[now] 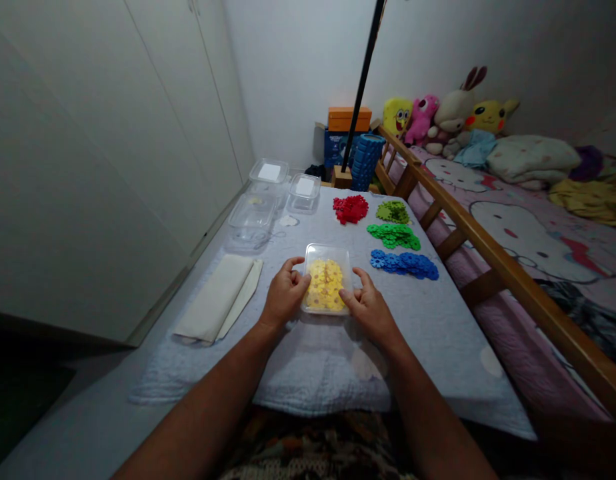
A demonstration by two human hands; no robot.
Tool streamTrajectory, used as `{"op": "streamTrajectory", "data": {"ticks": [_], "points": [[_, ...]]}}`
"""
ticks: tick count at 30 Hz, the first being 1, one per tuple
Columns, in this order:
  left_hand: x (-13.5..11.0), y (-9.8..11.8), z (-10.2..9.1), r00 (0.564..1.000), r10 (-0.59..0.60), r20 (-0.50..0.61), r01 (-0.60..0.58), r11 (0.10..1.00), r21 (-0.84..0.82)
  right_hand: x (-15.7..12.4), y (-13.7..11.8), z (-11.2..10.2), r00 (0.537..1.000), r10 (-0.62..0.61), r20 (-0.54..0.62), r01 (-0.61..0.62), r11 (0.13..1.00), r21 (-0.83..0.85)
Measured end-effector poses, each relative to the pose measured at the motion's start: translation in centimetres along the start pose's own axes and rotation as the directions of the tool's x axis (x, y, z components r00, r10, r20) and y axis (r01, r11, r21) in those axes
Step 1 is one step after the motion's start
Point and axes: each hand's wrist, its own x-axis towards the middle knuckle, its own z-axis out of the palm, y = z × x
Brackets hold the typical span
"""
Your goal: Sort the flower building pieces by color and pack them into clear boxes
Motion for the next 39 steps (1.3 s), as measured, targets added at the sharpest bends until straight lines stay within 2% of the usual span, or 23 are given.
{"op": "streamTrajectory", "data": {"ticks": [4,9,16,23,28,33,39], "points": [[0.2,-0.2,0.2,1.000,0.007,-0.007,-0.007,1.000,-0.015,-0.5,-0.6,0.2,0.998,-0.027,-0.057,0.025,0.999,-0.034],[1.0,-0.6,0.7,0.998,0.043,-0.041,-0.042,0.999,0.014,0.9,-1.3,-0.5,0.996,-0.043,-0.077,0.037,0.996,-0.084],[1.7,-0.6,1.1,0.997,0.047,-0.061,-0.049,0.998,-0.041,2.3,0.2,-0.1,0.993,-0.029,-0.112,0.034,0.999,0.039],[0.5,-0.4,0.3,0.998,-0.050,0.048,0.055,0.993,-0.102,1.8,0.5,0.4,0.987,-0.034,-0.154,0.047,0.995,0.084],[-1.2,0.0,0.0,0.992,-0.073,0.103,0.085,0.990,-0.113,1.7,0.1,0.5,0.985,-0.030,-0.169,0.049,0.993,0.109],[-2.2,0.1,0.1,0.994,-0.065,0.089,0.076,0.990,-0.117,1.5,0.3,0.7,0.988,-0.010,-0.155,0.032,0.990,0.141],[-2.3,-0.7,0.3,0.996,-0.042,0.082,0.053,0.989,-0.139,1.5,0.6,1.1,0.988,0.036,-0.153,0.002,0.970,0.242]]}}
